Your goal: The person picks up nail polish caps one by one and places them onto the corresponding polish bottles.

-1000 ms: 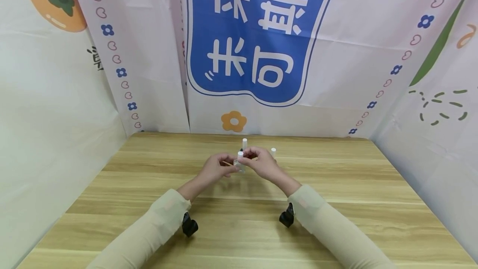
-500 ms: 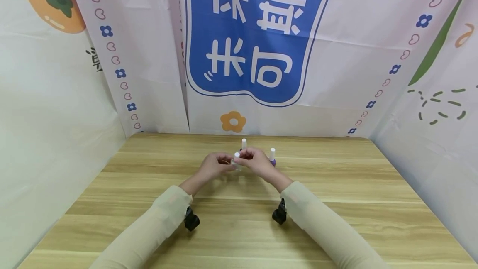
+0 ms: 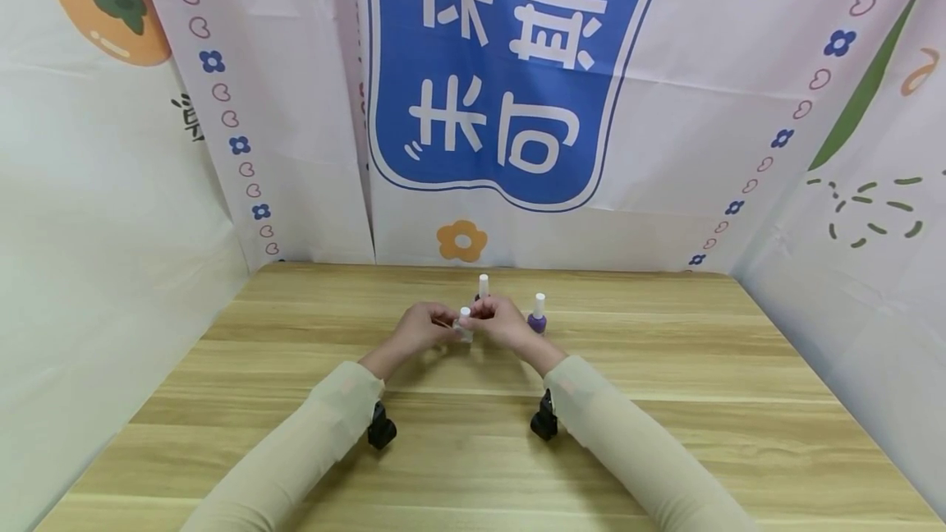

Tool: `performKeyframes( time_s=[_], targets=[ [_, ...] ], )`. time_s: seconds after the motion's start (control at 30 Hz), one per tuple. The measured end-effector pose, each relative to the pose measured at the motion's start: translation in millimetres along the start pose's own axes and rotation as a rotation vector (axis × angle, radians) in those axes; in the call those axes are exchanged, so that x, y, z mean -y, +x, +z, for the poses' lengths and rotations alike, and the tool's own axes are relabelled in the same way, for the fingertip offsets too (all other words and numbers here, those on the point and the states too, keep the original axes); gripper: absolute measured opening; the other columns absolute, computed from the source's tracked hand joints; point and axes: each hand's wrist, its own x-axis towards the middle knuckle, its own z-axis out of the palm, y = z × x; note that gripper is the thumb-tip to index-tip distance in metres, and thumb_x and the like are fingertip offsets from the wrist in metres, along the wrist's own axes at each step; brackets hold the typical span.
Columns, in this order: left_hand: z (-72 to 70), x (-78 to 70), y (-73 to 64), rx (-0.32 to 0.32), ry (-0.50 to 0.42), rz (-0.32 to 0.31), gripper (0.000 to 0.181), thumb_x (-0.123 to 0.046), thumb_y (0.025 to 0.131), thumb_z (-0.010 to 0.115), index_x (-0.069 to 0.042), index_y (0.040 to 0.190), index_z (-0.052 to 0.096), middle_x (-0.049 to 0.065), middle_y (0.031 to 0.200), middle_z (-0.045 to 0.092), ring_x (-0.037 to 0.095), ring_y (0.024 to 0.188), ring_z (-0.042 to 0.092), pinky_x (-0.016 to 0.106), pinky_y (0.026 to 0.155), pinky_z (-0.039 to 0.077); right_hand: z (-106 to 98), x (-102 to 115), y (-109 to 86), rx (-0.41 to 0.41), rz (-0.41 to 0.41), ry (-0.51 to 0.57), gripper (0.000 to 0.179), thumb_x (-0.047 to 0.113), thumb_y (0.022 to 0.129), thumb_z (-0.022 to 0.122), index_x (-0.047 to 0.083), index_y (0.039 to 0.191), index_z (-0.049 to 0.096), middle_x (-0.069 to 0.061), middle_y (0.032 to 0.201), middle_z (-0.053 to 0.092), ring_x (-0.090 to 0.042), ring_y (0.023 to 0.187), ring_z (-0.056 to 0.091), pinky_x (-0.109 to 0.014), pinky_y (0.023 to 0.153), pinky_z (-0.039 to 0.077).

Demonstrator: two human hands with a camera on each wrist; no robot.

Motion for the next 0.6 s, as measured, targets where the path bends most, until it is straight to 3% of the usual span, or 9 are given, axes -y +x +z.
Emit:
performKeyframes(
  time_s=[0.6],
  targets=[
    [1.8,8.7,4.7,0.011,0.048,-0.012,0.018,-0.008,0.081,0.079,-0.004,0.098,0.074,0.001,0.087,0.068,0.016,0.076,0.062,0.03,0.064,0.055,6.3,-6.2,2.0,0.01,0.03,-0.047,0.018,0.021,0.09,0.072,0.005,0.095,0.066,-0.002,0.086,0.062,-0.014,0.078,0.053,-0.025,0.066,0.045]
  ],
)
